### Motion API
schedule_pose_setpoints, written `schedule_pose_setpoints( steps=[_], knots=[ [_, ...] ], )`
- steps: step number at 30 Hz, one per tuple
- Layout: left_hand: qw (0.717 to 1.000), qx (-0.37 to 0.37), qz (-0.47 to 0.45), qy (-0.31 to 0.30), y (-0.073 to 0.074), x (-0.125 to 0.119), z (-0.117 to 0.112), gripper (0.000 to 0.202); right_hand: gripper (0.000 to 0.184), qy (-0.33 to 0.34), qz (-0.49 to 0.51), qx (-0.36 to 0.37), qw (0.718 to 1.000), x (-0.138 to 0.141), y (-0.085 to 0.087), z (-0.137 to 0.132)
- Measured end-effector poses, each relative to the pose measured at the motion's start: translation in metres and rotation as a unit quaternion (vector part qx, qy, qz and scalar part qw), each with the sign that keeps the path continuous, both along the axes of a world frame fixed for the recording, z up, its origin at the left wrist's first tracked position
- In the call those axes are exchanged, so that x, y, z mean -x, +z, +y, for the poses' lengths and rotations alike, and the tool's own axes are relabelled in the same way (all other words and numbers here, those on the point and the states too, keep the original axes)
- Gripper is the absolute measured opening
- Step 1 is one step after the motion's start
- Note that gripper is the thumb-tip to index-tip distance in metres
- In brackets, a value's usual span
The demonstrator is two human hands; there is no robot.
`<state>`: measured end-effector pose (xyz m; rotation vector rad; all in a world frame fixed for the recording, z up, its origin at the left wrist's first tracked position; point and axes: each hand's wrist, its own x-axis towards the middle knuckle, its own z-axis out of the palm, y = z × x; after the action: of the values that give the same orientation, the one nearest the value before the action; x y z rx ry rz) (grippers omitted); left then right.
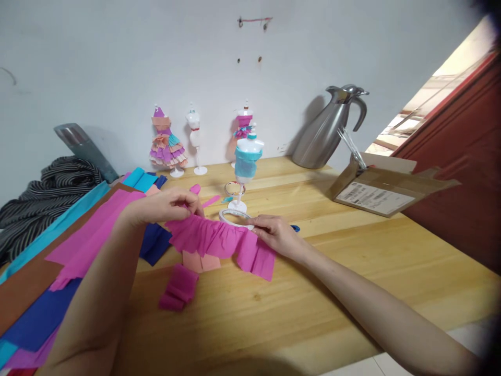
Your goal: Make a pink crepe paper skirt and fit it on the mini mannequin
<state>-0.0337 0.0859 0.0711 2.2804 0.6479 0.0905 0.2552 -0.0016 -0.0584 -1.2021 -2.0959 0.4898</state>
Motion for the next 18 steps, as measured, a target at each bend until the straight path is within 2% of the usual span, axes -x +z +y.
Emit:
schedule_pose_setpoints(
  steps=[3,7,13,18],
  knots=[
    [0.998,-0.031,0.056,0.026,-0.004,0.001,0.006,0.005,0.027,-0.007,-0.024,-0.011,1.000,0.001,-0.003,0.001],
    [0.992,-0.064,0.101,0.040,-0.004,0.001,0.007,0.012,0.028,-0.030,-0.063,-0.056,0.996,0.001,-0.005,0.001],
    [0.986,-0.091,0.129,0.058,0.002,0.012,0.007,0.013,0.027,-0.075,-0.134,-0.108,0.982,0.002,0.001,-0.009],
    [0.979,-0.131,0.132,0.083,-0.008,0.016,0.016,0.014,0.026,-0.078,-0.153,-0.119,0.978,0.004,0.005,-0.017]
  ],
)
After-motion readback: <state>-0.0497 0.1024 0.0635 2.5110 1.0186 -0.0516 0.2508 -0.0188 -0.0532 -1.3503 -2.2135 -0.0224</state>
